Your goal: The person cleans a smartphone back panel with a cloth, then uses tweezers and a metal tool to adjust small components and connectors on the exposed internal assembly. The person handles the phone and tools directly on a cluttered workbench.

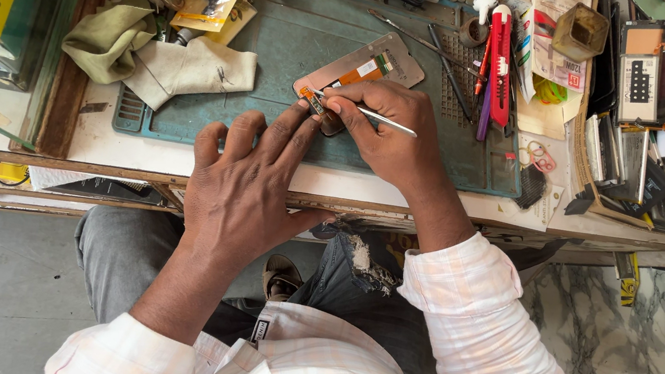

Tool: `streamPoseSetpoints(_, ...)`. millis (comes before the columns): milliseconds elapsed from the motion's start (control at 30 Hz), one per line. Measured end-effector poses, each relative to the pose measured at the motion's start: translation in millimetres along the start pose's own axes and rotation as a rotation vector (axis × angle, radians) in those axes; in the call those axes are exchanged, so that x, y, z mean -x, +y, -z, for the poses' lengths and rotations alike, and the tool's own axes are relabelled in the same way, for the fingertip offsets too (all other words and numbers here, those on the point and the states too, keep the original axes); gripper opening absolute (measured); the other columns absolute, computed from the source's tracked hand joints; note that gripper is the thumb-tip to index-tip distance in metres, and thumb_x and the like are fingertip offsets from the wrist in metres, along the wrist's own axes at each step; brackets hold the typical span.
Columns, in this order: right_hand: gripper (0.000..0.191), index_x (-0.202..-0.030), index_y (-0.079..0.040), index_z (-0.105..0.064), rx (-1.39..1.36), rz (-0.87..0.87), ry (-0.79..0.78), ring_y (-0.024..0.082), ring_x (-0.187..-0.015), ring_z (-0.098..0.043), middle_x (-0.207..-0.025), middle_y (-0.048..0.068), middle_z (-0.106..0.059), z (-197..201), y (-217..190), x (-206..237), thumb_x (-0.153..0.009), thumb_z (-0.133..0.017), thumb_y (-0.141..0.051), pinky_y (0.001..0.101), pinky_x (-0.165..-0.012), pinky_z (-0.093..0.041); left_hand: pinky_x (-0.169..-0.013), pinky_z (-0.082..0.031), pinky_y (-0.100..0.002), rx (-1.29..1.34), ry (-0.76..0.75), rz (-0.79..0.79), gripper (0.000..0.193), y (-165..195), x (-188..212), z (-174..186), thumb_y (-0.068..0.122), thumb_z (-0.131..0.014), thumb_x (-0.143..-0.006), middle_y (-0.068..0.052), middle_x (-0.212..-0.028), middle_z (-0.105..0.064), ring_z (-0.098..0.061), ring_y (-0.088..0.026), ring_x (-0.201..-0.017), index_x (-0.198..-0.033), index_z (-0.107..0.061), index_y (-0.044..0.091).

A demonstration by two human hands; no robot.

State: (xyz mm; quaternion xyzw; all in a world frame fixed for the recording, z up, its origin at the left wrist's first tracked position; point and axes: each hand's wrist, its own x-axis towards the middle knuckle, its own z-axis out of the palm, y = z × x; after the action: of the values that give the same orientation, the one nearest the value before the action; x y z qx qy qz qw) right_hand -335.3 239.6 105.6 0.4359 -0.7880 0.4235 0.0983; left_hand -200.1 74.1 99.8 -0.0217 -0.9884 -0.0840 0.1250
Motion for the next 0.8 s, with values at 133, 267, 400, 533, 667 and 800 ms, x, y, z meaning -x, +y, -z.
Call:
streamPoseSetpoints(133, 0.014, -0.107, -0.002, -0.077, 0.004, 0.01, 0.005, 0.019, -0.083, -0.078, -0.092, 0.012, -0.078, -1.6, -0.6, -0.5, -0.1, -0.076, -0.015, 0.031, -0.07, -0.059, -0.104, -0.029, -0.047, 0.003, -0.006, 0.004, 0.12, -0.1, 0.3, -0.5, 0.079, -0.08, -0.053, 0.001, -0.15, -0.049, -0.044, -0.025, -0.124, -0.151, -0.048, 0.018)
streamPoseSetpoints(267, 0.015, -0.107, -0.002, -0.077, 0.005, -0.012, 0.001, 0.018, -0.082, -0.078, -0.091, 0.012, -0.078, -2.2, -0.3, -1.1, -0.1, -0.076, -0.016, 0.0305, -0.069, -0.06, -0.103, -0.03, -0.047, -0.005, -0.009, 0.004, 0.12, -0.4, 0.3, -0.5, 0.079, -0.081, -0.052, 0.0, -0.149, -0.05, -0.045, -0.025, -0.123, -0.15, -0.049, 0.018)
streamPoseSetpoints(400, 0.016, -0.108, -0.002, -0.076, -0.033, -0.043, 0.02, 0.017, -0.084, -0.079, -0.095, 0.012, -0.078, -4.6, 0.4, -1.1, -0.101, -0.074, -0.016, 0.0293, -0.07, -0.061, -0.103, -0.03, -0.047, -0.004, 0.005, 0.001, 0.119, -0.3, 0.6, 0.2, 0.077, -0.082, -0.052, 0.001, -0.149, -0.05, -0.045, -0.025, -0.124, -0.15, -0.05, 0.018)
streamPoseSetpoints(533, 0.016, -0.107, -0.001, -0.076, -0.045, -0.038, 0.021, 0.016, -0.084, -0.078, -0.095, 0.012, -0.079, -3.5, 1.4, 0.4, -0.102, -0.073, -0.016, 0.0282, -0.071, -0.06, -0.104, -0.029, -0.047, 0.007, -0.008, 0.007, 0.118, 0.7, 1.0, 0.6, 0.077, -0.082, -0.053, 0.001, -0.149, -0.05, -0.045, -0.025, -0.124, -0.149, -0.049, 0.018)
streamPoseSetpoints(667, 0.018, -0.105, 0.002, -0.075, -0.208, -0.104, 0.016, 0.013, -0.084, -0.076, -0.093, 0.01, -0.079, 0.1, 2.7, 1.8, -0.104, -0.07, -0.015, 0.0269, -0.074, -0.061, -0.104, -0.03, -0.048, 0.019, 0.013, 0.002, 0.119, 0.8, 1.0, 1.0, 0.077, -0.081, -0.052, 0.001, -0.15, -0.05, -0.045, -0.025, -0.125, -0.15, -0.049, 0.017)
streamPoseSetpoints(800, 0.022, -0.106, 0.003, -0.075, -0.212, -0.096, 0.016, 0.012, -0.088, -0.075, -0.097, 0.011, -0.079, 0.6, 5.1, 0.9, -0.104, -0.07, -0.019, 0.0274, -0.078, -0.06, -0.104, -0.029, -0.049, 0.019, 0.003, 0.003, 0.119, 0.1, 0.9, 1.0, 0.078, -0.081, -0.053, 0.0, -0.149, -0.049, -0.044, -0.027, -0.125, -0.15, -0.049, 0.016)
